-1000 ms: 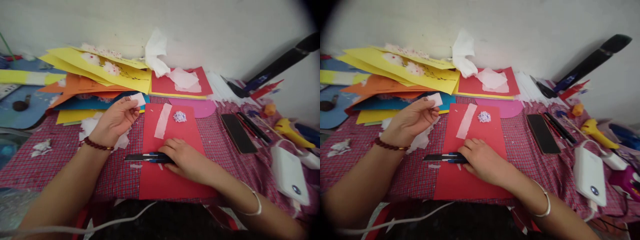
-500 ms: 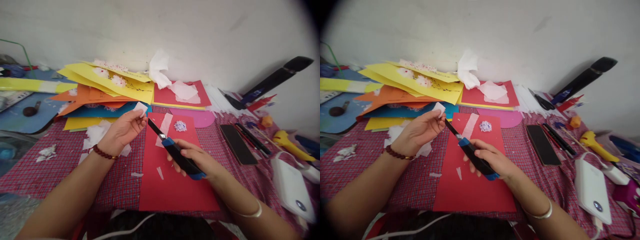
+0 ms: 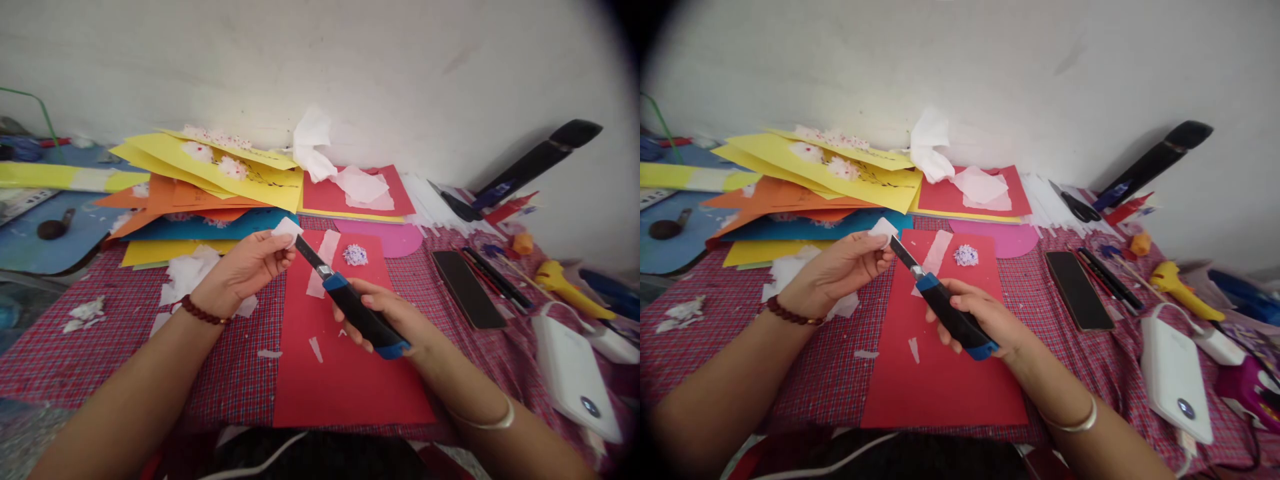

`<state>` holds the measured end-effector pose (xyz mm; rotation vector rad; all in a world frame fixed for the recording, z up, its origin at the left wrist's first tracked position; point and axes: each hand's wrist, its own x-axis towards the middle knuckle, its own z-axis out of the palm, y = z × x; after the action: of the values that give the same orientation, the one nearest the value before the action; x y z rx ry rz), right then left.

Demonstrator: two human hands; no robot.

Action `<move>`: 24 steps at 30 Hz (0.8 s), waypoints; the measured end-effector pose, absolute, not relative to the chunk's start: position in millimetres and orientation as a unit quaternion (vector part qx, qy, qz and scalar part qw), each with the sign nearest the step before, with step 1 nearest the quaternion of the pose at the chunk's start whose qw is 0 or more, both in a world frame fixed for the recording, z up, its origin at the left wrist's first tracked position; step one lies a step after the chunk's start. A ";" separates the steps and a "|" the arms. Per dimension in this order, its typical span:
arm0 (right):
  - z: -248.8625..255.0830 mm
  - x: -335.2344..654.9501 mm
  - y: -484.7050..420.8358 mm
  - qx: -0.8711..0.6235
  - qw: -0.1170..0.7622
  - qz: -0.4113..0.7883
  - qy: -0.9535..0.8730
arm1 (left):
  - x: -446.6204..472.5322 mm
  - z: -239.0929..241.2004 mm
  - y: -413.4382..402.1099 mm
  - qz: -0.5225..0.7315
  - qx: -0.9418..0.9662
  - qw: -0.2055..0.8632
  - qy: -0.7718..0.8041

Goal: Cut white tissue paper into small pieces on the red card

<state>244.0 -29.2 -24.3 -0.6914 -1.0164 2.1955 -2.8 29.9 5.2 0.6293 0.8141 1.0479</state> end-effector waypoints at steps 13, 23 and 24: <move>-20.1 246.1 -29.1 -0.238 0.289 0.851 -0.368 | -15.3 5.7 32.2 0.439 0.374 0.728 0.370; -22.9 247.6 -29.1 -0.225 0.277 0.855 -0.377 | -21.5 5.4 33.2 0.441 0.386 0.724 0.364; -22.9 247.7 -29.2 -0.227 0.277 0.854 -0.377 | -22.0 5.1 33.2 0.441 0.386 0.724 0.364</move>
<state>247.7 -29.2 -22.9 -0.6107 -1.0125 2.2940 -22.0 33.2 5.1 0.8516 0.8026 0.9727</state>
